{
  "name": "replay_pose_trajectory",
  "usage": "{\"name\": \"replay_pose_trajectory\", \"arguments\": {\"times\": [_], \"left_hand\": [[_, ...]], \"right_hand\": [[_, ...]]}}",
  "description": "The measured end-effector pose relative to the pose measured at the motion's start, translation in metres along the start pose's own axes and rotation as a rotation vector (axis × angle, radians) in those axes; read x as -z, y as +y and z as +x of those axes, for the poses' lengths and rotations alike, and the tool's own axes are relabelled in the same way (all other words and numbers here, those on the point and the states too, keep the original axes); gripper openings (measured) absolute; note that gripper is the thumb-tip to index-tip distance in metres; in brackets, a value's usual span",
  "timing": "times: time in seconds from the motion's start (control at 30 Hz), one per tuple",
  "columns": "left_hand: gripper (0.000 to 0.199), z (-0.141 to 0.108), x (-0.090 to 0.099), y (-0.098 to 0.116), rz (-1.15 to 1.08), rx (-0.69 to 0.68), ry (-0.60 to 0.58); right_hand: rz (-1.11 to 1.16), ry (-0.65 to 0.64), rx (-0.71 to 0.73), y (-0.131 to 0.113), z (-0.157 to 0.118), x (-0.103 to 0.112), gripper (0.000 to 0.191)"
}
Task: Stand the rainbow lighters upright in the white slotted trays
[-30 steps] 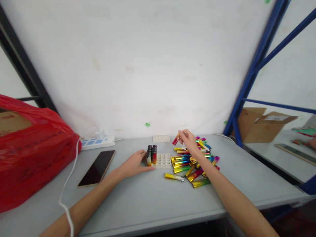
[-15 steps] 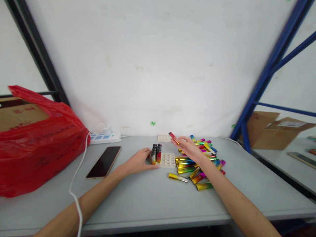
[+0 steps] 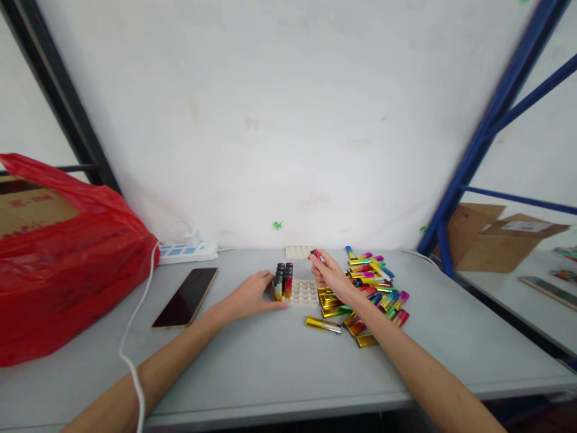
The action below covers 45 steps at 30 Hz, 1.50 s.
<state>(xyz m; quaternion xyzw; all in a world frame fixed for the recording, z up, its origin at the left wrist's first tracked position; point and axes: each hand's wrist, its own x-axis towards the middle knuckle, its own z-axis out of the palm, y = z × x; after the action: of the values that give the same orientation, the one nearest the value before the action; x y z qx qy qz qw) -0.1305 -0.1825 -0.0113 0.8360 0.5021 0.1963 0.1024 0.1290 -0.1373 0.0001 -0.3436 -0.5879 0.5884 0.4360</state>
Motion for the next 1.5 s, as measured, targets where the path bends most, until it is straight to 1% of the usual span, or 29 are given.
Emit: {"name": "replay_pose_trajectory", "arguments": {"times": [0.07, 0.2, 0.27, 0.43, 0.53, 0.6, 0.63, 0.73, 0.8, 0.87, 0.9, 1.0, 1.1, 1.17, 1.2, 1.3, 1.37, 1.43, 1.5], "left_hand": [[0.059, 0.0, 0.0, 0.0, -0.008, 0.005, 0.001], [0.06, 0.0, -0.001, 0.001, -0.001, 0.024, 0.018], [0.061, 0.0, -0.002, 0.002, 0.013, 0.037, 0.036], [0.06, 0.001, -0.002, 0.009, 0.046, 0.05, 0.041], [0.058, 0.001, 0.0, 0.013, 0.024, 0.056, 0.052], [0.057, 0.001, 0.0, 0.014, 0.021, 0.058, 0.054], [0.057, 0.001, 0.001, 0.014, 0.028, 0.059, 0.052], [0.059, 0.001, 0.0, 0.013, 0.05, 0.065, 0.044], [0.061, 0.002, -0.001, 0.011, 0.051, 0.06, 0.045], [0.062, 0.002, -0.004, 0.009, 0.043, 0.05, 0.052], [0.063, 0.002, -0.005, 0.007, 0.04, 0.045, 0.058], [0.066, 0.001, -0.007, 0.005, 0.049, 0.046, 0.064], [0.066, 0.001, -0.006, 0.007, 0.06, 0.061, 0.055], [0.064, 0.001, -0.005, 0.009, 0.054, 0.068, 0.051], [0.064, 0.001, -0.005, 0.01, 0.052, 0.067, 0.048], [0.062, 0.002, -0.006, 0.009, 0.044, 0.058, 0.055], [0.057, 0.003, -0.009, 0.005, 0.031, 0.06, 0.076], [0.054, 0.003, -0.011, 0.001, 0.03, 0.065, 0.091], [0.055, 0.003, -0.011, 0.0, 0.039, 0.065, 0.088]], "right_hand": [[-0.091, 0.047, 0.034, 0.002, 0.0, -0.002, 0.055], [-0.236, 0.113, 0.209, 0.003, -0.002, -0.006, 0.059], [-0.303, 0.141, 0.266, 0.004, -0.003, -0.007, 0.061], [-0.493, 0.267, 0.291, 0.007, 0.0, -0.008, 0.055], [-0.582, 0.294, 0.305, 0.008, 0.002, -0.006, 0.052], [-0.644, 0.257, 0.331, 0.005, 0.0, -0.005, 0.05], [-0.674, 0.216, 0.339, 0.003, -0.001, -0.004, 0.048], [-0.767, 0.027, 0.361, -0.004, -0.008, -0.003, 0.04], [-0.854, -0.076, 0.438, -0.009, -0.013, -0.003, 0.041], [-0.942, -0.125, 0.518, -0.013, -0.017, -0.004, 0.044], [-0.971, -0.14, 0.528, -0.014, -0.018, -0.005, 0.046], [-0.957, -0.185, 0.462, -0.015, -0.019, -0.006, 0.054], [-0.857, -0.256, 0.41, -0.01, -0.018, -0.006, 0.051], [-0.869, -0.277, 0.387, -0.007, -0.017, -0.008, 0.044], [-0.913, -0.28, 0.38, -0.005, -0.017, -0.009, 0.04], [-1.139, -0.29, 0.405, -0.003, -0.017, -0.02, 0.03], [-1.314, -0.267, 0.463, -0.004, -0.017, -0.03, 0.03], [-1.453, -0.208, 0.515, -0.005, -0.017, -0.037, 0.036], [-1.499, -0.178, 0.53, -0.008, -0.018, -0.038, 0.04]]}}
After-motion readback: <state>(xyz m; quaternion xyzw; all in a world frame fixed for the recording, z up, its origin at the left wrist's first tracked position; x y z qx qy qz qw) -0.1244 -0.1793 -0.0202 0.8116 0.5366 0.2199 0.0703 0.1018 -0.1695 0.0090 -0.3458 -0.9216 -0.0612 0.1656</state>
